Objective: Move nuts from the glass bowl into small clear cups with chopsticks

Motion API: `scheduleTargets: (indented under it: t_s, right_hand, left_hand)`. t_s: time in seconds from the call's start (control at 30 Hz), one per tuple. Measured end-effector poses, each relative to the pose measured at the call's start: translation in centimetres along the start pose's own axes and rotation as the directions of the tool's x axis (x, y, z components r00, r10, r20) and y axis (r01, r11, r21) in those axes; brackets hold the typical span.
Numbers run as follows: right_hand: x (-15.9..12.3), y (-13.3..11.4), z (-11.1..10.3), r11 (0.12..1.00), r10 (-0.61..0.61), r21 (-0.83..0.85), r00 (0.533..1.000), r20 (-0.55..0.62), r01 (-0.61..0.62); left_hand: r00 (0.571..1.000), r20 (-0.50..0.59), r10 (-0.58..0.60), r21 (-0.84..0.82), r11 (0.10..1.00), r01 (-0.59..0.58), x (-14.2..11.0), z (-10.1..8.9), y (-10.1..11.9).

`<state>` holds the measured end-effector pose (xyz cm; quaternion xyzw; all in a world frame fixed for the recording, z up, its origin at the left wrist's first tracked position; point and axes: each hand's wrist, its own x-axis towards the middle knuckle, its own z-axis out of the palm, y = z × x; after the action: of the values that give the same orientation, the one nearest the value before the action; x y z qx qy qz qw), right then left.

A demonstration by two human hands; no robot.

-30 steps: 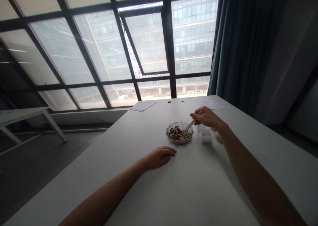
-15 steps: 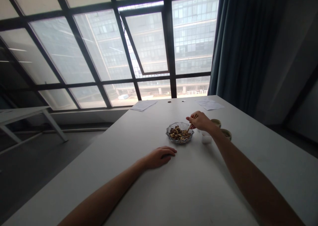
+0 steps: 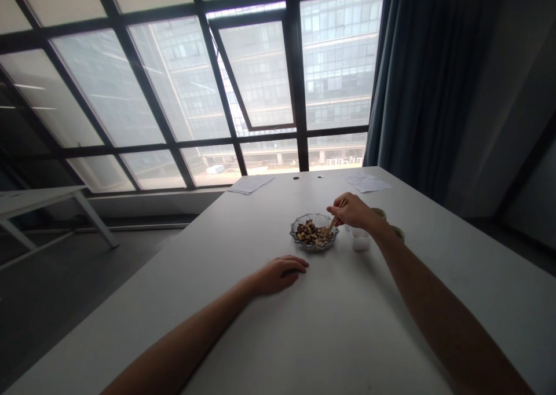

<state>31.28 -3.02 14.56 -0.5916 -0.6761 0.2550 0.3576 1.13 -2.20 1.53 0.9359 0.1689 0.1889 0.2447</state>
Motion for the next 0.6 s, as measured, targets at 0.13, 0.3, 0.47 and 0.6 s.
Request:
scheduleTargets:
  t_s: [0.13, 0.3, 0.47, 0.6]
  right_hand:
    - [0.0, -0.1, 0.3, 1.0, 0.025, 0.001, 1.0, 0.004, -0.025]
    - [0.2, 0.0, 0.5, 1.0, 0.011, -0.002, 1.0, -0.014, -0.011]
    - [-0.2, -0.4, 0.2, 1.0, -0.031, -0.002, 0.999, -0.031, 0.031]
    - [-0.7, -1.1, -0.3, 0.999, -0.042, 0.002, 0.998, -0.054, 0.042]
  left_hand:
    - [1.0, 0.003, -0.006, 0.002, 1.0, 0.006, 0.0, -0.1, 0.2]
    - [1.0, -0.004, -0.001, -0.001, 1.0, 0.001, 0.0, -0.1, 0.3]
    - [1.0, 0.003, -0.009, 0.003, 1.0, 0.009, 0.0, -0.1, 0.2]
    - [1.0, 0.0, -0.004, -0.001, 1.0, 0.004, -0.1, 0.0, 0.0]
